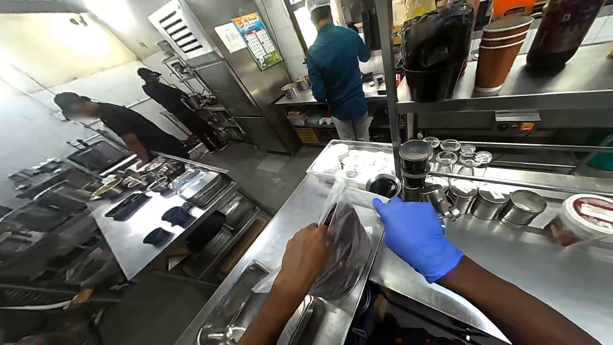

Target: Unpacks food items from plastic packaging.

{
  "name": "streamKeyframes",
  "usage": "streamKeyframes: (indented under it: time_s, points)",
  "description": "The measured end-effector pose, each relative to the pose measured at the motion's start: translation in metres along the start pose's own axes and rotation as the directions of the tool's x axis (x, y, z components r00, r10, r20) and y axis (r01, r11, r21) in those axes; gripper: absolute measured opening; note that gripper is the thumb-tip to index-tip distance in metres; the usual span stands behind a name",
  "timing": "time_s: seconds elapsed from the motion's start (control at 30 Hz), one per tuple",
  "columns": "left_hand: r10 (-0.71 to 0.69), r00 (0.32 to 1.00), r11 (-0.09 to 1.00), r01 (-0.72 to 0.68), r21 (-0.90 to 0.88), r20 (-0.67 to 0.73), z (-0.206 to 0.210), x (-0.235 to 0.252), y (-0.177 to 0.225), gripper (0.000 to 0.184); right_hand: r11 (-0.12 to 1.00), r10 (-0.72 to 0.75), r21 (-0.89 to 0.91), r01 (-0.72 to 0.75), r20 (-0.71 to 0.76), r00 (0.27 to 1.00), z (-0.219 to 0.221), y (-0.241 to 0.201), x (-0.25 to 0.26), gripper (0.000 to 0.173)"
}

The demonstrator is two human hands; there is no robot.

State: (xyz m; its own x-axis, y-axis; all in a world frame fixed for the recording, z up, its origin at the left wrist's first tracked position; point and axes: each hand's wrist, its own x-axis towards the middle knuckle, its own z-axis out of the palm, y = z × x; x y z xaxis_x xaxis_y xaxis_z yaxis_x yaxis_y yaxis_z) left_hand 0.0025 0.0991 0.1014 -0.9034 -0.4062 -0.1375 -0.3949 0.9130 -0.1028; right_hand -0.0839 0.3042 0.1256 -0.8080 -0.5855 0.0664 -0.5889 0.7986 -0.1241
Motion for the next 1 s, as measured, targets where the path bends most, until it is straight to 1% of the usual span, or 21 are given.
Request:
streamKeyframes:
  time_s: [0.07,0.1,0.17,0.2,0.27,0.3,0.33,0.37,0.43,0.5,0.53,0.57,0.63,0.7,0.77,0.83,0.9,0.97,1.0]
  points:
    - [0.027,1.000,0.999,-0.027,-0.034,-0.006,-0.006,-0.001,0.005,0.021,1.000,-0.019,0.024,0.019,-0.035,0.999,0.007,-0.006,-0.001,0.045]
    - [0.024,1.000,0.998,-0.025,-0.054,-0.011,-0.010,0.001,0.003,0.025,0.999,-0.021,0.032,0.022,-0.053,0.998,0.006,-0.002,-0.004,0.045]
    - [0.000,1.000,0.995,-0.001,-0.102,-0.006,-0.008,0.008,-0.010,0.036,0.999,-0.020,0.042,0.023,-0.079,0.997,-0.001,0.019,-0.016,0.044]
    - [-0.002,1.000,0.991,0.003,-0.134,0.004,-0.005,0.013,-0.018,0.037,0.998,-0.027,0.050,0.032,-0.106,0.994,-0.005,0.035,-0.023,0.043]
    - [0.032,0.999,0.975,-0.028,-0.219,0.016,-0.001,0.024,-0.035,0.030,0.992,-0.034,0.116,0.054,-0.166,0.986,-0.009,0.071,-0.036,0.041]
    - [0.051,0.999,0.965,-0.045,-0.259,0.019,-0.002,0.028,-0.042,0.026,0.980,-0.030,0.190,0.065,-0.182,0.983,-0.006,0.087,-0.040,0.040]
    - [0.071,0.997,0.959,-0.062,-0.277,0.023,-0.004,0.032,-0.048,0.024,0.953,-0.007,0.296,0.057,-0.167,0.986,0.000,0.101,-0.042,0.039]
    - [0.098,0.995,0.955,-0.091,-0.283,0.012,-0.004,0.037,-0.054,0.023,0.906,0.025,0.423,0.026,-0.114,0.993,0.011,0.111,-0.043,0.038]
    - [0.162,0.986,0.942,-0.165,-0.292,-0.034,-0.003,0.045,-0.066,0.021,0.760,0.035,0.646,-0.070,0.067,0.997,0.046,0.124,-0.045,0.038]
    - [0.224,0.972,0.923,-0.235,-0.305,-0.071,0.000,0.050,-0.074,0.018,0.630,-0.008,0.759,-0.167,0.221,0.975,0.099,0.121,-0.051,0.042]
    - [0.256,0.962,0.907,-0.272,-0.322,-0.092,0.001,0.051,-0.077,0.017,0.604,-0.028,0.768,-0.215,0.290,0.957,0.131,0.114,-0.057,0.045]
    - [0.275,0.955,0.890,-0.297,-0.346,-0.110,0.004,0.050,-0.078,0.015,0.600,-0.034,0.758,-0.257,0.345,0.938,0.164,0.104,-0.064,0.047]
    - [0.267,0.954,0.853,-0.301,-0.427,-0.140,0.015,0.048,-0.078,0.015,0.643,-0.005,0.697,-0.317,0.418,0.909,0.220,0.082,-0.074,0.049]
    - [0.219,0.959,0.821,-0.280,-0.497,-0.178,0.027,0.054,-0.079,0.021,0.671,0.042,0.666,-0.326,0.405,0.913,0.264,0.062,-0.062,0.053]
    - [0.169,0.964,0.829,-0.251,-0.500,-0.203,0.035,0.055,-0.078,0.025,0.664,0.030,0.692,-0.285,0.356,0.934,0.294,0.044,-0.047,0.059]
    - [0.115,0.972,0.859,-0.200,-0.471,-0.204,0.038,0.051,-0.075,0.025,0.681,-0.018,0.708,-0.189,0.274,0.962,0.305,0.034,-0.031,0.066]
    - [0.051,0.978,0.884,-0.139,-0.447,-0.203,0.041,0.047,-0.070,0.033,0.741,-0.059,0.667,-0.079,0.181,0.982,0.303,0.033,-0.014,0.065]
    - [-0.064,0.958,0.910,-0.059,-0.411,-0.278,0.056,0.043,-0.058,0.047,0.804,-0.071,0.594,-0.024,0.137,0.988,0.290,0.035,-0.002,0.060]
    - [-0.125,0.926,0.917,-0.029,-0.398,-0.356,0.071,0.042,-0.051,0.051,0.821,-0.071,0.571,-0.012,0.124,0.990,0.280,0.034,0.004,0.058]
